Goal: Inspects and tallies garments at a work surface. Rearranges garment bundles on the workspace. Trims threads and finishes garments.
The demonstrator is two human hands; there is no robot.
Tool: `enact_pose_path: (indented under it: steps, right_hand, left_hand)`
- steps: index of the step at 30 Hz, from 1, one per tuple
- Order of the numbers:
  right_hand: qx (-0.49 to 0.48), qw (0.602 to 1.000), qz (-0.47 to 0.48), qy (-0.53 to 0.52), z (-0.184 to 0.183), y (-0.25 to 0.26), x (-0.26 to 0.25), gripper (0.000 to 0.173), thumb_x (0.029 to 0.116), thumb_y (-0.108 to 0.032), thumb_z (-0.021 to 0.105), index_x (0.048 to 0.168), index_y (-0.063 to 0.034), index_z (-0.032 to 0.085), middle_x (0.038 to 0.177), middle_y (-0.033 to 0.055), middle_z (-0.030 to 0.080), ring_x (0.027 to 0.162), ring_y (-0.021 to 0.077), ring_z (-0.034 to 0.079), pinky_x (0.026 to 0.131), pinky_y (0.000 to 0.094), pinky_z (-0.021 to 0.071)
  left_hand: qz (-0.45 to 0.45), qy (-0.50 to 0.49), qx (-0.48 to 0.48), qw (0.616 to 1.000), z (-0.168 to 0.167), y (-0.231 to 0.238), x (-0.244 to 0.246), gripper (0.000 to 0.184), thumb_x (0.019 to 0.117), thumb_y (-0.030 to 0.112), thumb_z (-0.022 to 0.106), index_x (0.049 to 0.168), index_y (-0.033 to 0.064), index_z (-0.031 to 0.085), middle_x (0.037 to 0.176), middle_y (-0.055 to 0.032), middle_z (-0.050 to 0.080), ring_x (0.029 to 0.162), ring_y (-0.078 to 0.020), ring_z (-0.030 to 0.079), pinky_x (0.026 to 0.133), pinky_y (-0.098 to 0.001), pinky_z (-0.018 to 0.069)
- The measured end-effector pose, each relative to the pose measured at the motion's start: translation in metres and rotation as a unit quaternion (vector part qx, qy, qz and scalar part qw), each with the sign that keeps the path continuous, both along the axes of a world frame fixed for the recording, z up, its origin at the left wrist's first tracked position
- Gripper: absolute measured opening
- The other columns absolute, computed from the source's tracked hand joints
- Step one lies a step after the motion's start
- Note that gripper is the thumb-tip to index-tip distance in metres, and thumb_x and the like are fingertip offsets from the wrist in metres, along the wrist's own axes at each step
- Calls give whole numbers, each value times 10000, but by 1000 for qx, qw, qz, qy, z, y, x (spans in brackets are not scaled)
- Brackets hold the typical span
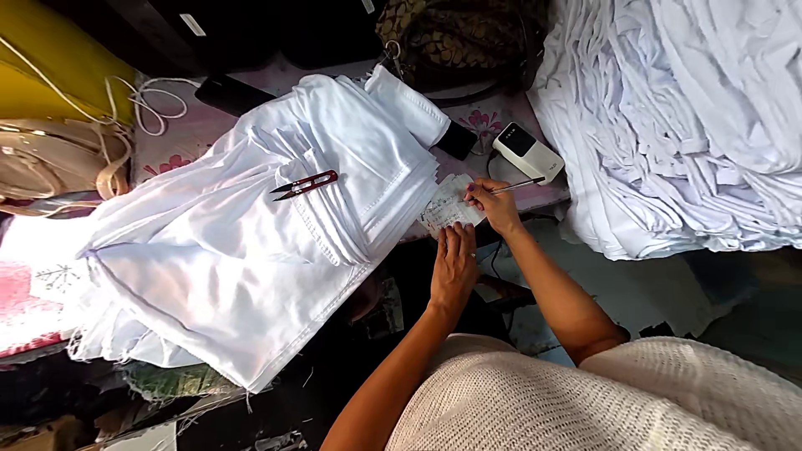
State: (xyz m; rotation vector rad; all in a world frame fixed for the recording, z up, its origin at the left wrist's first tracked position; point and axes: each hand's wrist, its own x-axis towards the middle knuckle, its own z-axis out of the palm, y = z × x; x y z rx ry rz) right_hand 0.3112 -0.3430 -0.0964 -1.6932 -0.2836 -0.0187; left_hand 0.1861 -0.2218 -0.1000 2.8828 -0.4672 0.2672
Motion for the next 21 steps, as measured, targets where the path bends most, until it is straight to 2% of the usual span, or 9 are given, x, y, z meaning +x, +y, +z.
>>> enact_pose_path:
  steps: [2, 4, 6, 8, 11, 13, 16, 18, 21]
  right_hand:
    - [-9, 1000, 8, -5, 0, -2, -1, 213, 1019, -183, 618, 844, -87, 694, 761, -43, 687, 565, -31, 537, 512, 124, 437]
    - [-19, 999, 28, -3, 1, -4, -1, 98, 985, -107, 631, 1011, -44, 701, 879, 13, 685, 638, 18, 570, 574, 171, 493]
    - [-25, 999, 36, 21, 6, -2, 4, 184, 976, -46, 645, 1151, -6, 684, 931, 51, 701, 679, 52, 619, 627, 216, 554]
    - [-59, 996, 13, 63, 21, 3, 10, 163, 985, -41, 630, 1118, 37, 685, 829, 62, 686, 620, 69, 606, 602, 247, 553]
    - [-206, 971, 14, 120, 55, 9, 19, 258, 1016, -182, 647, 988, 73, 674, 767, 111, 651, 630, 135, 582, 645, 312, 520]
    - [-316, 937, 51, 138, 67, 10, 27, 332, 1011, -255, 660, 989, 76, 685, 860, 168, 673, 746, 214, 618, 752, 392, 524]
    - [-471, 863, 81, 167, 76, 14, 28, 471, 1001, -390, 651, 1056, 77, 688, 1080, 267, 673, 1049, 392, 644, 938, 585, 487]
    - [-521, 828, 72, 195, 79, 21, 22, 507, 993, -426, 651, 1106, 67, 688, 1185, 285, 659, 1161, 435, 622, 966, 636, 476]
    - [-534, 818, 54, 205, 76, 27, 18, 488, 989, -411, 662, 1120, 59, 685, 1218, 285, 649, 1190, 437, 610, 967, 641, 472]
  left_hand:
    - [-5, 5, 11, 1000, -1, 1, 1, 479, 961, 52, 586, 1423, -72, 549, 1408, -248, 602, 1293, -402, 598, 1133, -516, 407]
    - [-8, 8, 29, 1000, -3, 1, 0, 455, 972, -17, 519, 1422, -79, 545, 1422, -258, 586, 1302, -413, 588, 1136, -525, 405]
    - [-5, -2, 45, 999, -5, 1, 0, 457, 970, -61, 476, 1421, -85, 542, 1421, -269, 582, 1294, -422, 592, 1130, -527, 412]
    - [-2, -1, 43, 999, -6, 1, 1, 462, 969, -62, 476, 1426, -83, 539, 1430, -277, 571, 1301, -423, 587, 1135, -526, 406]
    - [-5, -14, 44, 999, -5, 1, 2, 457, 953, -64, 505, 1407, -84, 559, 1414, -281, 581, 1286, -426, 599, 1120, -524, 424]
    - [-10, -17, 51, 999, -4, 2, 2, 463, 945, -70, 520, 1407, -90, 555, 1410, -292, 578, 1289, -433, 593, 1119, -534, 421]
    - [-14, -22, 60, 998, -4, 4, 1, 471, 942, -63, 532, 1412, -86, 553, 1417, -293, 571, 1293, -423, 590, 1123, -524, 419]
    - [-16, -16, 44, 999, -4, 5, 0, 470, 945, -54, 541, 1414, -93, 547, 1425, -299, 561, 1304, -428, 581, 1127, -529, 416]
    - [-20, 11, 25, 999, -3, 7, 0, 482, 954, -48, 534, 1432, -103, 517, 1447, -312, 536, 1339, -441, 548, 1146, -538, 389]
